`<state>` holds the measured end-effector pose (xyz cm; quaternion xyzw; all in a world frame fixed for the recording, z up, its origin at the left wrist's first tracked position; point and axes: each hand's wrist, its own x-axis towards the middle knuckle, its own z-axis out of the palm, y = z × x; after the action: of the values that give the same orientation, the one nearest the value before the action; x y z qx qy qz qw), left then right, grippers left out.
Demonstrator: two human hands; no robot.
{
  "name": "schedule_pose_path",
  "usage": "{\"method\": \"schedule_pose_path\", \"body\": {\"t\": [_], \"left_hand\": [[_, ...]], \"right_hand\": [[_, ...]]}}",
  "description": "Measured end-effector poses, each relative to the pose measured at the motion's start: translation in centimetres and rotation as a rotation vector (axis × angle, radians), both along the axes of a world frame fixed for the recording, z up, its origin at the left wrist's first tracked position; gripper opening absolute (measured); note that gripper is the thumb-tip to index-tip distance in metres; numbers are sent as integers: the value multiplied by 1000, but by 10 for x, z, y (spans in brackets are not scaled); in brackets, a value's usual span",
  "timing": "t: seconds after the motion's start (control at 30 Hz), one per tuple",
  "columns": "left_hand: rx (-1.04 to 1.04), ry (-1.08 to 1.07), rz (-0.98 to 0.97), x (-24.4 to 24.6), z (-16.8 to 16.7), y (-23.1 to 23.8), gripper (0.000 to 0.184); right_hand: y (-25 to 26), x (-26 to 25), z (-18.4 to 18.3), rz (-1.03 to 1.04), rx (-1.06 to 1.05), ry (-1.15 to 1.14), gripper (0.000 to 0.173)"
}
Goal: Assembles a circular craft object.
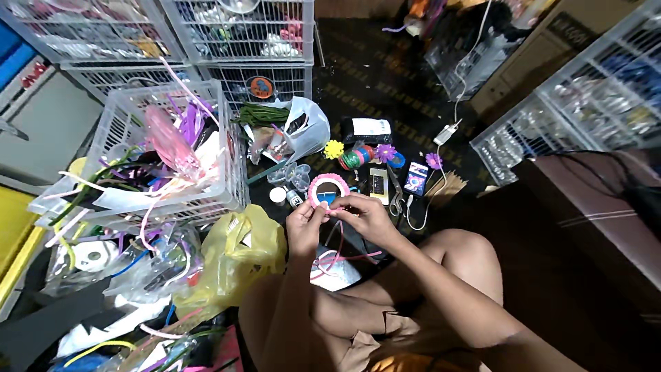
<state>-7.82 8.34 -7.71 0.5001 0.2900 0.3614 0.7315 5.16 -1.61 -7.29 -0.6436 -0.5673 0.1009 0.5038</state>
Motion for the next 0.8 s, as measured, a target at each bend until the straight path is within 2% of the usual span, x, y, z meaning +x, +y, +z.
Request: {"method": "schedule_pose_path", "body": {"t": [0.13, 0.27, 0.33, 0.37, 0.47, 0.53, 0.63, 0.8], "left_hand": [[13, 2, 20, 1, -2, 1, 22], [101, 108, -28, -7, 1, 10, 28], [139, 161, -98, -12, 3, 14, 31], [142, 160, -118, -13, 2, 15, 31], [63, 62, -116, -11, -1, 13, 31], [-38, -23, -122, -11, 0, 12, 33], [-103, -75, -92, -11, 4, 10, 39], [-133, -85, -15, -11, 3, 10, 27]], "right_hand": [[0, -1, 2, 7, -39, 13, 17], [-6, 6, 11, 68, -95, 193, 58], [-7, 8, 16, 8, -104, 324, 67], [-7, 9, 18, -28, -115, 369, 64], [-5, 7, 21, -111, -141, 628, 35], [-3, 1, 22, -166, -116, 837, 27], [0, -7, 19, -217, -30, 972, 27], [0, -20, 18, -219, 36, 993, 27]]}}
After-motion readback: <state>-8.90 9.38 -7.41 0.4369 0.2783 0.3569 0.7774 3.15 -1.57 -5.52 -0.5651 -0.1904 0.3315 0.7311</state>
